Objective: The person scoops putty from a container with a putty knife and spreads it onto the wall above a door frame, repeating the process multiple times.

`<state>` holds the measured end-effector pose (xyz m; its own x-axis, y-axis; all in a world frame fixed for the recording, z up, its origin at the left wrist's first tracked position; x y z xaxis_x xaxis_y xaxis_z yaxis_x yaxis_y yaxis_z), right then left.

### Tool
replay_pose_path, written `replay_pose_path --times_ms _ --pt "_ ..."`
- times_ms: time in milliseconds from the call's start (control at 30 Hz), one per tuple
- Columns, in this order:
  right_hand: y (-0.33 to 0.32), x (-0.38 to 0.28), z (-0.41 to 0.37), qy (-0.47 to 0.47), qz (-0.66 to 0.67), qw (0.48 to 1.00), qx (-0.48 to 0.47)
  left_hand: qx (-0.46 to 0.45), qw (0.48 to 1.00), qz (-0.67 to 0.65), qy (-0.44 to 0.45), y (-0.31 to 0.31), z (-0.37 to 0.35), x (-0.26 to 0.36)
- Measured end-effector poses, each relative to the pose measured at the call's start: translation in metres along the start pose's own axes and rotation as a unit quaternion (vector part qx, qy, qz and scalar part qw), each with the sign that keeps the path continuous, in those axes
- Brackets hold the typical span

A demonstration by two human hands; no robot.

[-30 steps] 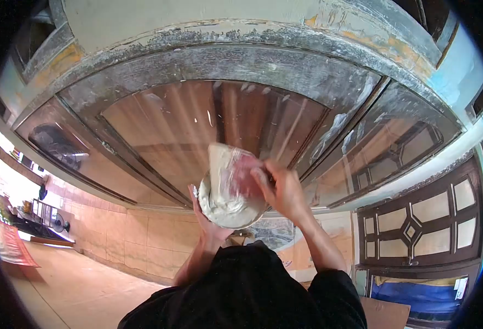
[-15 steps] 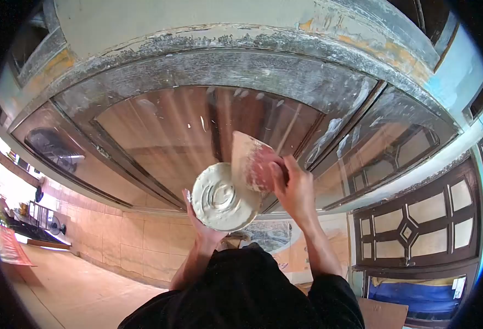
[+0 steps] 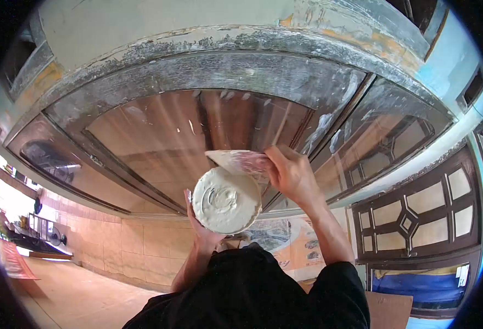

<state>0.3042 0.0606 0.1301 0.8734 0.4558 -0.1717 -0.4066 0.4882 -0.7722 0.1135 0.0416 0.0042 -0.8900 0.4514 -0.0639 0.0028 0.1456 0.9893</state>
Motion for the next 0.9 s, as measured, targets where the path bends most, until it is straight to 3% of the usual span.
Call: replay_pose_path --times_ms 100,200,433,467,533,600,767,900 --pt "-0.010 -0.001 -0.007 0.099 0.018 0.993 -0.061 0.002 1.000 -0.023 0.011 -0.008 0.002 0.007" --pt "-0.009 -0.008 -0.016 0.120 0.032 0.988 -0.094 -0.020 0.999 -0.028 0.013 -0.018 0.007 0.008" --pt "0.007 -0.015 -0.011 0.177 0.085 0.978 -0.068 -0.053 0.997 -0.049 -0.028 -0.014 0.010 0.001" --pt "0.008 -0.007 -0.003 0.183 0.084 0.977 -0.068 -0.049 0.997 -0.048 -0.032 -0.014 0.008 0.002" --pt "0.005 0.003 0.009 0.080 0.016 0.996 -0.029 -0.055 0.997 -0.031 -0.046 -0.011 0.003 0.002" --pt "0.004 0.005 0.009 0.097 0.028 0.993 -0.054 -0.014 1.000 0.011 -0.009 -0.016 0.002 0.005" --pt "0.016 0.004 -0.007 0.167 0.067 0.966 -0.185 -0.056 0.998 -0.034 -0.020 -0.014 0.001 0.013" --pt "0.044 -0.021 -0.027 0.169 0.141 0.968 -0.120 -0.048 0.997 -0.054 -0.024 -0.010 0.006 0.009"
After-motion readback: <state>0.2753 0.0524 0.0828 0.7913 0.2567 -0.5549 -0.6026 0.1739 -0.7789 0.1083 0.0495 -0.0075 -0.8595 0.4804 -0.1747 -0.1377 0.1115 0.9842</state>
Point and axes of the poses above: each hand's wrist, its own z-axis towards the middle knuckle, its own y-axis out of the palm, x = y × z, the point moved 2 cm from there along z, towards the middle knuckle, and after that the axes turned 9 degrees about -z, right-handed, at the moved point
